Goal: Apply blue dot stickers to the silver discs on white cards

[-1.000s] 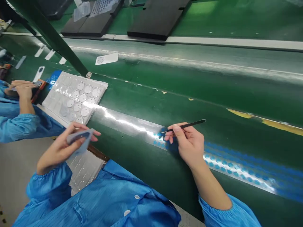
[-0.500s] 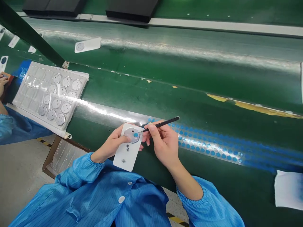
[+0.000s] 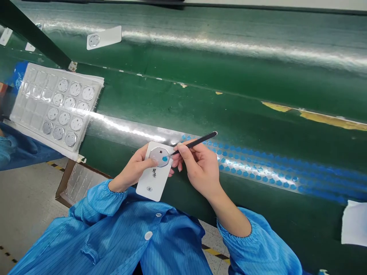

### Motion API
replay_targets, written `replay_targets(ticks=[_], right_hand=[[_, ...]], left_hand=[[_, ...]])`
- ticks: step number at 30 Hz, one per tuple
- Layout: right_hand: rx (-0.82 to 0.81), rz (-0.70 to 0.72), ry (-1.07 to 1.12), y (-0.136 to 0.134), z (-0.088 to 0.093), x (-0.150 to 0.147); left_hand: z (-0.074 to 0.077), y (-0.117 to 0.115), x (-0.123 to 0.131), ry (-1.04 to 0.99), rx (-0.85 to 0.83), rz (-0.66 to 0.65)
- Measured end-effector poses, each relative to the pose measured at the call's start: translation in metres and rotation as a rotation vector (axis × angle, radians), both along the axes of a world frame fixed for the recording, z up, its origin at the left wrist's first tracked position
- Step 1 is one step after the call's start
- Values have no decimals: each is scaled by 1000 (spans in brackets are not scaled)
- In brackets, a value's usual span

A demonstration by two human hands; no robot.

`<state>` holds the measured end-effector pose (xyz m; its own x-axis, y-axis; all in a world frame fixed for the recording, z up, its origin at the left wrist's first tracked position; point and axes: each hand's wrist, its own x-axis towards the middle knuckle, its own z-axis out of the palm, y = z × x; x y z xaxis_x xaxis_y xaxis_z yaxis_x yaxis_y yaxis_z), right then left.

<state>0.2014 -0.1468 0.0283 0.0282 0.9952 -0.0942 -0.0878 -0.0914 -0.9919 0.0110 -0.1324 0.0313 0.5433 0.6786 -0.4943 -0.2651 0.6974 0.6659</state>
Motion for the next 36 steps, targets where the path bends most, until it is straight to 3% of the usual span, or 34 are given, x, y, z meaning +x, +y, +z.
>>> replay_targets(ticks=[17,36], right_hand=[[38,-30,-54,-4,1,2],[-2,-56,-70,-1,2,0]], left_hand=[[-1,7,-4,18,42,-104],[-2,7,-1,11,35,-81]])
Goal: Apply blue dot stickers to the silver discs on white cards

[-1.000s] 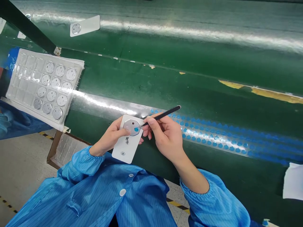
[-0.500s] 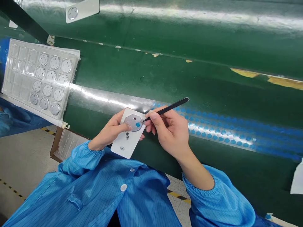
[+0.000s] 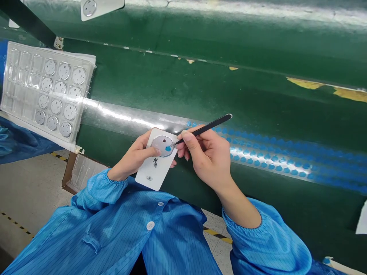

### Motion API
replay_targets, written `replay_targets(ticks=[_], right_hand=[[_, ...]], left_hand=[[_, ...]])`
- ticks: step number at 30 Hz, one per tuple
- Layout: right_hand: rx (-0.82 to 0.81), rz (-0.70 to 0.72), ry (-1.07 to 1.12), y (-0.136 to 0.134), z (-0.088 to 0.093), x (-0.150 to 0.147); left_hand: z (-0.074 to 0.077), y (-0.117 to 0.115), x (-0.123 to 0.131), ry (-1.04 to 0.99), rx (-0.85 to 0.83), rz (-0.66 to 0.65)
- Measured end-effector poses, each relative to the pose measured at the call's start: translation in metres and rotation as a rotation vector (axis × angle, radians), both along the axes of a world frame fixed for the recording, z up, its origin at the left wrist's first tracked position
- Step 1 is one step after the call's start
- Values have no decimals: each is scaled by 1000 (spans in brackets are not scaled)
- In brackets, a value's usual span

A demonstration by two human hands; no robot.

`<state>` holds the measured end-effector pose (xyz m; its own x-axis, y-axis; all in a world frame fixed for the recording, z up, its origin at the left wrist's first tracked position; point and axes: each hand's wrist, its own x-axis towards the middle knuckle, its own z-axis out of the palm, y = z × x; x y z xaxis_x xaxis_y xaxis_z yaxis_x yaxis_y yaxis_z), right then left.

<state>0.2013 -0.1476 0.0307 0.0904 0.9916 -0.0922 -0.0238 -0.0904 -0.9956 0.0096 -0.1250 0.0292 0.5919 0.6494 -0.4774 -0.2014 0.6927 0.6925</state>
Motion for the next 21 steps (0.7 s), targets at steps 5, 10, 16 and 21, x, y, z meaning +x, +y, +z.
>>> replay_targets(ticks=[5,10,16,21], right_hand=[[-5,-19,-10,0,1,-1],[17,-16,7,1,0,-1],[93,4,8,1,-3,0],[103,3,-6,1,-5,0]], left_hand=[[-1,-1,2,-25,-17,21],[-2,-2,3,-51,-7,30],[-4,-2,2,-48,-4,29],[-4,-2,3,-45,-4,27]])
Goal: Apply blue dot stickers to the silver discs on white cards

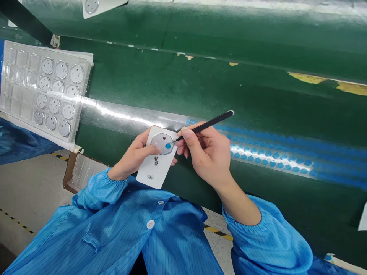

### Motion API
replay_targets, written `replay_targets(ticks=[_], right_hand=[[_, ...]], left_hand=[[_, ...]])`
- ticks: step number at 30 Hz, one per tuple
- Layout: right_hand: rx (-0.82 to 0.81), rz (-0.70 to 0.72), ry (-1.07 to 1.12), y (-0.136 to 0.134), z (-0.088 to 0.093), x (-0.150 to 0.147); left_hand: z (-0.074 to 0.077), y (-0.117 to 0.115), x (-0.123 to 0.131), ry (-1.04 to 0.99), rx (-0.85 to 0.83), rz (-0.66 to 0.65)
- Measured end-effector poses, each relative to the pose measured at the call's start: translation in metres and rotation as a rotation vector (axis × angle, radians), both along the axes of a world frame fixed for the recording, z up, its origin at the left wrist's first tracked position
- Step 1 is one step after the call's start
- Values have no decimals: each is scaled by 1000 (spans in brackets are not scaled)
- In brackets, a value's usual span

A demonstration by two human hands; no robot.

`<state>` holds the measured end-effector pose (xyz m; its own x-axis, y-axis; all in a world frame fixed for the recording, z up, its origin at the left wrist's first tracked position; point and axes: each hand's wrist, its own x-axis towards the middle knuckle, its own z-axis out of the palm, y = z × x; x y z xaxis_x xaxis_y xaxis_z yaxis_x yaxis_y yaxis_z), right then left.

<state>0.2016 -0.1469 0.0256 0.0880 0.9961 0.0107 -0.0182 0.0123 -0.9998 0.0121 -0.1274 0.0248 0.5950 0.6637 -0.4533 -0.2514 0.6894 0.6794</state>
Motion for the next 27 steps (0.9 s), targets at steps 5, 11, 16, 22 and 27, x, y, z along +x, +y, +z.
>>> replay_targets(ticks=[5,11,16,22,27], right_hand=[[19,8,6,1,0,0],[22,13,18,1,-1,2],[23,22,7,1,-1,1],[19,14,-28,0,0,1],[30,13,-56,0,-1,2]], left_hand=[[0,1,0,1,10,-5],[0,2,1,-11,12,-2],[-1,2,0,-3,11,-9],[1,2,0,7,24,-13],[3,1,0,37,35,-14]])
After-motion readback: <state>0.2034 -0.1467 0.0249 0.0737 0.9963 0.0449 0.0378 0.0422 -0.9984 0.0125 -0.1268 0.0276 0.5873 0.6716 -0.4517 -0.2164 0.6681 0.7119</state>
